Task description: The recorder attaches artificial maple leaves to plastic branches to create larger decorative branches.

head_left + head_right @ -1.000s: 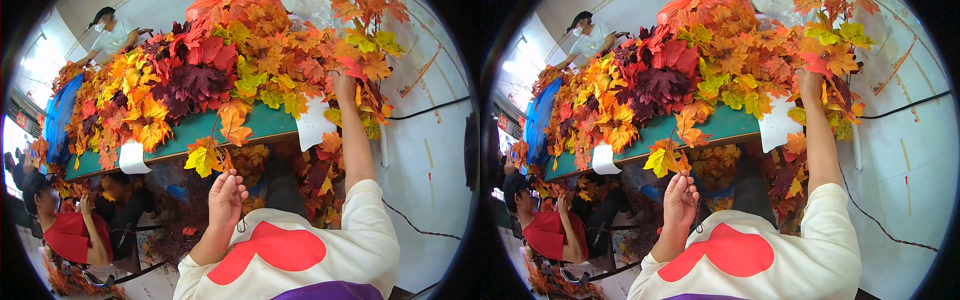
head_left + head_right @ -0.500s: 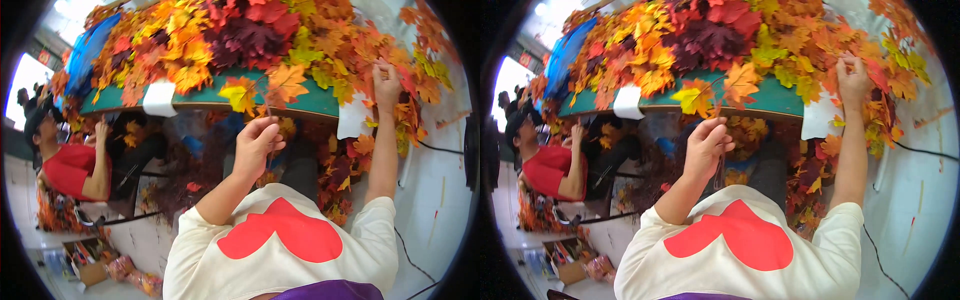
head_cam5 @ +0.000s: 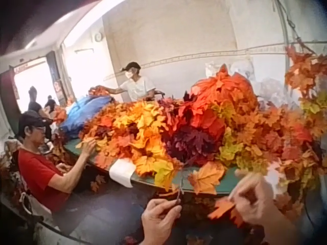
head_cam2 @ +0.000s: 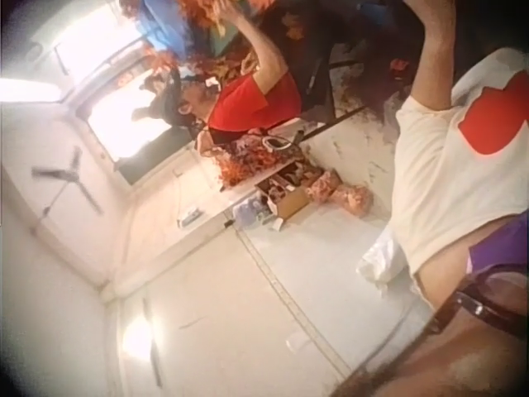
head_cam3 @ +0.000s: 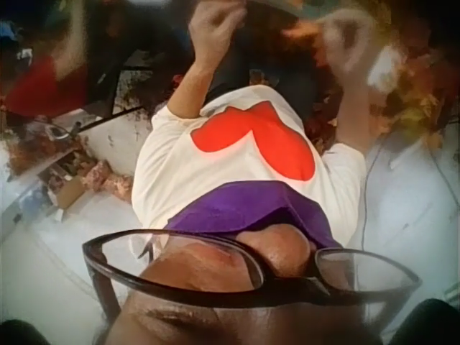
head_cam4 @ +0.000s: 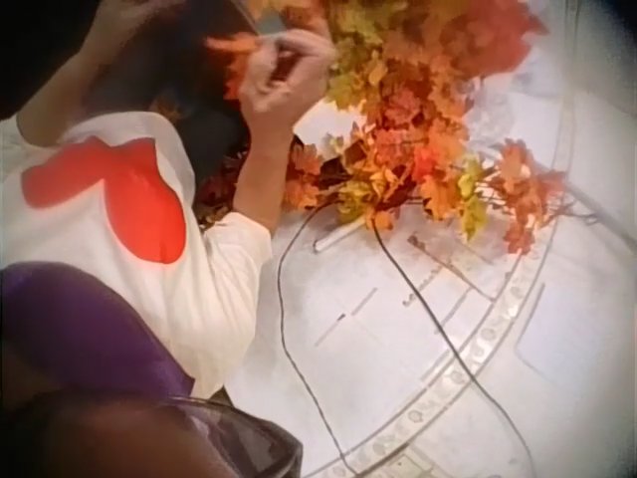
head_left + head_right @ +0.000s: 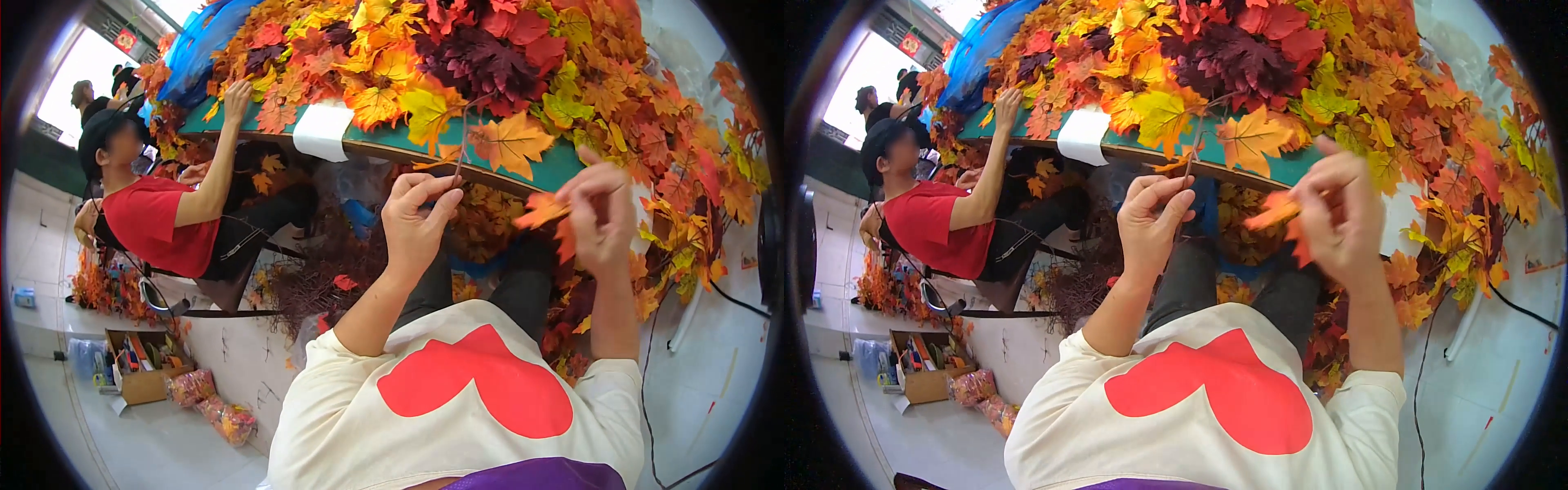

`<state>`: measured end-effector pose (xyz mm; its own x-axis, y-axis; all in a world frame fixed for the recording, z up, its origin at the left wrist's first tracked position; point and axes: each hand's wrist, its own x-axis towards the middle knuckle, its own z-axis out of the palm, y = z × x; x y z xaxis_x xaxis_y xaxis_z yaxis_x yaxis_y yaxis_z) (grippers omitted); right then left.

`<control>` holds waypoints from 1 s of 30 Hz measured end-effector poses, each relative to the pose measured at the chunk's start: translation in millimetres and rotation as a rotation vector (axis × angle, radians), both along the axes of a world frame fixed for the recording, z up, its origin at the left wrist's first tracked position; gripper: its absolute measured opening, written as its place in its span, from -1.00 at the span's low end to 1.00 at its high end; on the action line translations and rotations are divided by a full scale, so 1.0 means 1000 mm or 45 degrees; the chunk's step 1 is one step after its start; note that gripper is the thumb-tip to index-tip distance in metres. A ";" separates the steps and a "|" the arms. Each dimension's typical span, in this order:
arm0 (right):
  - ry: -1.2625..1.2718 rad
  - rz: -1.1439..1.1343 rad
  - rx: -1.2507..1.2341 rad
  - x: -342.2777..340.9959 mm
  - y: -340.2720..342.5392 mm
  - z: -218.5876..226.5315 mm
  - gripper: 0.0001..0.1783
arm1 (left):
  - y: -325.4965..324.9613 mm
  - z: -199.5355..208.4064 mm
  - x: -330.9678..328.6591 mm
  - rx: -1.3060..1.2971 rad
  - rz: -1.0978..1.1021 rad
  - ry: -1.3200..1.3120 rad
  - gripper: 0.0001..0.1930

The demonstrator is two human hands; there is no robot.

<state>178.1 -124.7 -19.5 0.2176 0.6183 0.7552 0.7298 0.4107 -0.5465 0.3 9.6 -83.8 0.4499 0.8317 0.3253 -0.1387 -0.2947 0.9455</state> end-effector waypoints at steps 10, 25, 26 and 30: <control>0.278 0.041 -0.245 -0.045 0.037 -0.049 -0.88 | -0.007 0.010 -0.001 -0.646 -0.368 -0.138 -0.85; 0.889 -0.014 -0.407 -0.055 0.009 -0.056 -0.85 | -0.032 -0.003 0.015 -1.397 -0.578 -0.470 -0.82; 0.888 -0.014 -0.409 -0.055 0.009 -0.056 -0.85 | -0.033 -0.002 0.015 -1.399 -0.585 -0.449 -0.82; 0.896 -0.036 -0.414 -0.055 0.007 -0.058 -0.84 | -0.035 -0.006 0.017 -1.385 -0.582 -0.462 -0.81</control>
<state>123.5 -117.4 -77.7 0.5977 0.7724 0.2149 0.1743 0.1364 -0.9752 17.6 -25.6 -89.6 0.7986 0.5376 -0.2705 -0.3276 0.7654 0.5539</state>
